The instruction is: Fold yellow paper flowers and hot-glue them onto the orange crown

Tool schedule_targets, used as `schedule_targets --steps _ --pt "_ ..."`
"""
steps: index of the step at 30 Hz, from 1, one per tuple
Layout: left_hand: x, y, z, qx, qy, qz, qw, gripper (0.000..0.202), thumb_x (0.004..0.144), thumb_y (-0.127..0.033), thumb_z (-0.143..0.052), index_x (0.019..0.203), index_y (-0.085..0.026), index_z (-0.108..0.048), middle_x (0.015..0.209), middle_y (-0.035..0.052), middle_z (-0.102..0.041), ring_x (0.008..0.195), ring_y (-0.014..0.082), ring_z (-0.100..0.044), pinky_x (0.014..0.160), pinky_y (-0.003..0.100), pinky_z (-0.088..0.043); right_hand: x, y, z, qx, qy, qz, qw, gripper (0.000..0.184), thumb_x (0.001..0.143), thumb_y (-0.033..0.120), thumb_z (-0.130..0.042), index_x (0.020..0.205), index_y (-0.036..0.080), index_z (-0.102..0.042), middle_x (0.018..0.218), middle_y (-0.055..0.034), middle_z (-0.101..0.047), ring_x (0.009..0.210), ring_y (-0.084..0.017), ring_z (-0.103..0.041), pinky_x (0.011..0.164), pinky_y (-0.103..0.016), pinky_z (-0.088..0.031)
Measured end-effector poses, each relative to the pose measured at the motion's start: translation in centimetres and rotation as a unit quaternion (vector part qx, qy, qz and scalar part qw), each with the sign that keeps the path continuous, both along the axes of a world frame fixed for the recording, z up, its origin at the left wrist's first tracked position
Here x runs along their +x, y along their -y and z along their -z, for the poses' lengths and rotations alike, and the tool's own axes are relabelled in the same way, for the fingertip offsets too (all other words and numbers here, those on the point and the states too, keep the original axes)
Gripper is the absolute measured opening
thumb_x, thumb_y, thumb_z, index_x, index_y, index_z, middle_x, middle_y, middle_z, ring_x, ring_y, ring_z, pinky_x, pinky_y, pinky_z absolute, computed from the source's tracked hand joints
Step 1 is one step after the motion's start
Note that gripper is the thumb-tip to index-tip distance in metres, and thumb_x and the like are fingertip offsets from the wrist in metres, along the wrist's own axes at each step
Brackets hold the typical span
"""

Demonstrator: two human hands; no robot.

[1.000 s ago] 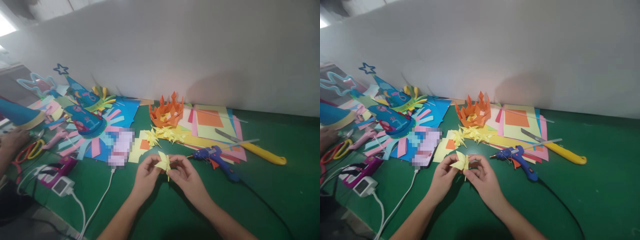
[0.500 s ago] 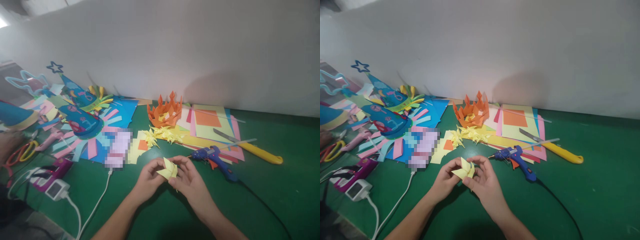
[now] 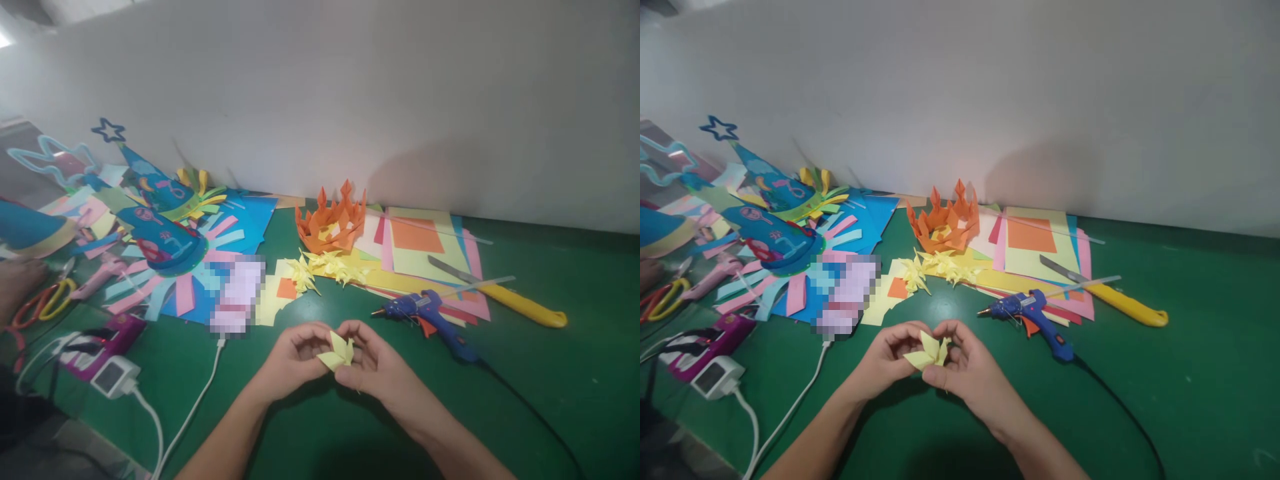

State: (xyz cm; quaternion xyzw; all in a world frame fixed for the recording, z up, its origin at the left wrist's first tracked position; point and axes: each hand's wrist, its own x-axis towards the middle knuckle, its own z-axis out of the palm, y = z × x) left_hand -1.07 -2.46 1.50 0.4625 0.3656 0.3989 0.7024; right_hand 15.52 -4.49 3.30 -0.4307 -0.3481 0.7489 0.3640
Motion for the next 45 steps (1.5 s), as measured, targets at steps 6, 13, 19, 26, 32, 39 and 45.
schedule_targets --steps 6,13,19,26,32,39,45 --pt "-0.1 0.0 -0.1 0.000 0.001 0.026 1.000 0.012 0.067 -0.019 -0.071 0.077 -0.017 -0.065 0.084 0.0040 -0.063 0.073 0.0125 -0.059 0.071 0.026 -0.047 0.4 -0.3 0.1 -0.027 -0.051 -0.056 0.997 0.045 0.062 0.028 -0.078 0.085 0.022 -0.041 0.073 0.0070 -0.051 0.064 -0.007 -0.049 0.054 -0.017 -0.035" --pt "0.1 0.1 -0.4 -0.018 -0.004 -0.006 1.000 0.016 0.065 -0.024 -0.074 0.073 -0.015 -0.063 0.079 0.0041 -0.063 0.071 0.0125 -0.058 0.069 0.025 -0.047 0.4 -0.5 0.1 -0.017 -0.048 -0.067 0.996 0.043 0.064 0.028 -0.078 0.088 0.023 -0.042 0.076 0.0063 -0.050 0.067 -0.007 -0.048 0.056 -0.017 -0.036" --pt "0.0 -0.1 -0.6 -0.050 0.025 -0.021 0.998 0.023 0.066 -0.022 -0.074 0.077 -0.016 -0.055 0.074 0.0005 -0.060 0.063 0.0091 -0.056 0.061 0.021 -0.046 0.8 -1.1 -1.0 0.069 0.085 -0.041 0.993 0.028 0.081 0.047 -0.057 0.093 0.022 -0.056 0.083 0.0016 -0.053 0.073 -0.011 -0.050 0.070 -0.025 -0.042" --pt "-0.1 -0.1 -0.4 -0.038 0.071 -0.007 0.997 0.026 0.068 -0.019 -0.073 0.076 -0.017 -0.048 0.071 -0.0028 -0.054 0.058 0.0050 -0.050 0.055 0.016 -0.042 1.0 -1.6 -1.4 0.117 0.117 -0.060 0.984 0.028 0.079 0.047 -0.059 0.079 0.019 -0.057 0.073 0.0020 -0.049 0.069 -0.012 -0.047 0.065 -0.024 -0.039" --pt "0.0 0.0 -0.5 -0.043 0.056 -0.005 0.998 0.019 0.069 -0.023 -0.073 0.072 -0.015 -0.055 0.071 -0.0001 -0.057 0.061 0.0080 -0.054 0.059 0.020 -0.045 0.7 -1.4 -1.6 0.114 0.128 -0.038 0.985 0.028 0.080 0.046 -0.058 0.073 0.019 -0.054 0.068 0.0031 -0.046 0.065 -0.011 -0.045 0.063 -0.024 -0.037" --pt "-0.1 -0.1 -0.4 -0.005 0.053 -0.024 0.998 0.012 0.073 -0.022 -0.069 0.072 -0.014 -0.060 0.077 0.0029 -0.060 0.067 0.0104 -0.057 0.063 0.022 -0.047 0.6 -1.1 -1.4 0.147 0.180 -0.021 0.972 0.026 0.084 0.042 -0.052 0.073 0.019 -0.050 0.067 0.0028 -0.044 0.063 -0.012 -0.042 0.059 -0.025 -0.035" --pt "-0.1 0.2 -0.2 0.015 0.075 -0.021 0.997 0.007 0.074 -0.019 -0.067 0.073 -0.015 -0.061 0.079 0.0024 -0.058 0.064 0.0082 -0.055 0.058 0.019 -0.046 0.4 -0.9 -1.5 0.176 0.201 -0.014 0.964 0.024 0.083 0.040 -0.053 0.071 0.019 -0.050 0.067 0.0022 -0.045 0.061 -0.012 -0.042 0.056 -0.025 -0.036"
